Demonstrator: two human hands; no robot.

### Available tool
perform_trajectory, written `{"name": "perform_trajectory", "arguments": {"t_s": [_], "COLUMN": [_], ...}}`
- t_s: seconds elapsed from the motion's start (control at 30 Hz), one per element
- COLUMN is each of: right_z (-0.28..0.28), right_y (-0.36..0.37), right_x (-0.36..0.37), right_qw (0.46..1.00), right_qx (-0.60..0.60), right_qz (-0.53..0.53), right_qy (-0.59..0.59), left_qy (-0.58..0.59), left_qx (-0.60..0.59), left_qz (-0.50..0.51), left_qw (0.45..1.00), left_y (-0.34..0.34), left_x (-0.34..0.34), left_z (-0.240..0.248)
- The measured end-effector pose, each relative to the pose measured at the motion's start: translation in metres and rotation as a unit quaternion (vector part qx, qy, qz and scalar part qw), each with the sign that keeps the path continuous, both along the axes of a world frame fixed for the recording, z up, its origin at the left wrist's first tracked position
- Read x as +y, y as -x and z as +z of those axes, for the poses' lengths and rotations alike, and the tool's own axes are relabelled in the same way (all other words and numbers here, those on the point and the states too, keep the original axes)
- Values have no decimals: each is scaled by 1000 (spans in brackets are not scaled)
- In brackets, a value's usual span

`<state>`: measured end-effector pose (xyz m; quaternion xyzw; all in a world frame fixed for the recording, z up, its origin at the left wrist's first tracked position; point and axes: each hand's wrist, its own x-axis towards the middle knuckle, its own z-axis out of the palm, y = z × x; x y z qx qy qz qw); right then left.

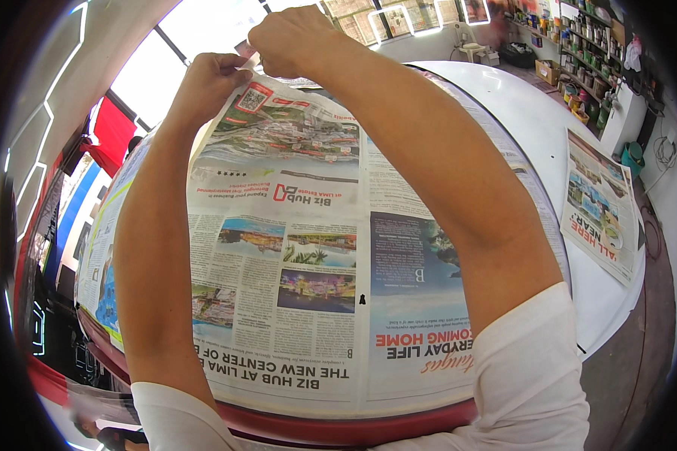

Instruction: The person tapes sheets of newspaper onto the hood of a white car using clear adhesive tape. They smooth the paper down with their hands and apply tape to secure the edges and seams of the newspaper sheets.

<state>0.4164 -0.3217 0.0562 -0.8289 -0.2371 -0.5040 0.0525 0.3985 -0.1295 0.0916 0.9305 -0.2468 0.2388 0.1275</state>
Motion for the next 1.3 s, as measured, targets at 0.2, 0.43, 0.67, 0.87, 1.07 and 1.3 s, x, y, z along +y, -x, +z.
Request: {"name": "perform_trajectory", "arguments": {"t_s": [0.2,0.43,0.67,0.87,1.07,1.3], "right_z": [13,12,12,35,22,-11], "right_y": [27,26,41,66,35,35], "right_x": [2,6,-4,-18,-10,22], "right_qw": [998,999,996,950,973,999], "right_qx": [21,-19,54,296,218,10], "right_qz": [64,42,70,85,68,19], "right_qy": [19,12,-6,-59,-39,-30], "left_qy": [-2,-31,-14,-78,-92,56], "left_qx": [-46,-152,-88,-95,-98,-81], "left_qz": [49,-8,-9,-33,-42,2], "left_qw": [998,988,996,992,990,995], "left_y": [11,9,10,14,20,13], "left_x": [-5,-9,-10,-19,-24,-16], "left_z": [3,10,7,-3,-5,0]}}
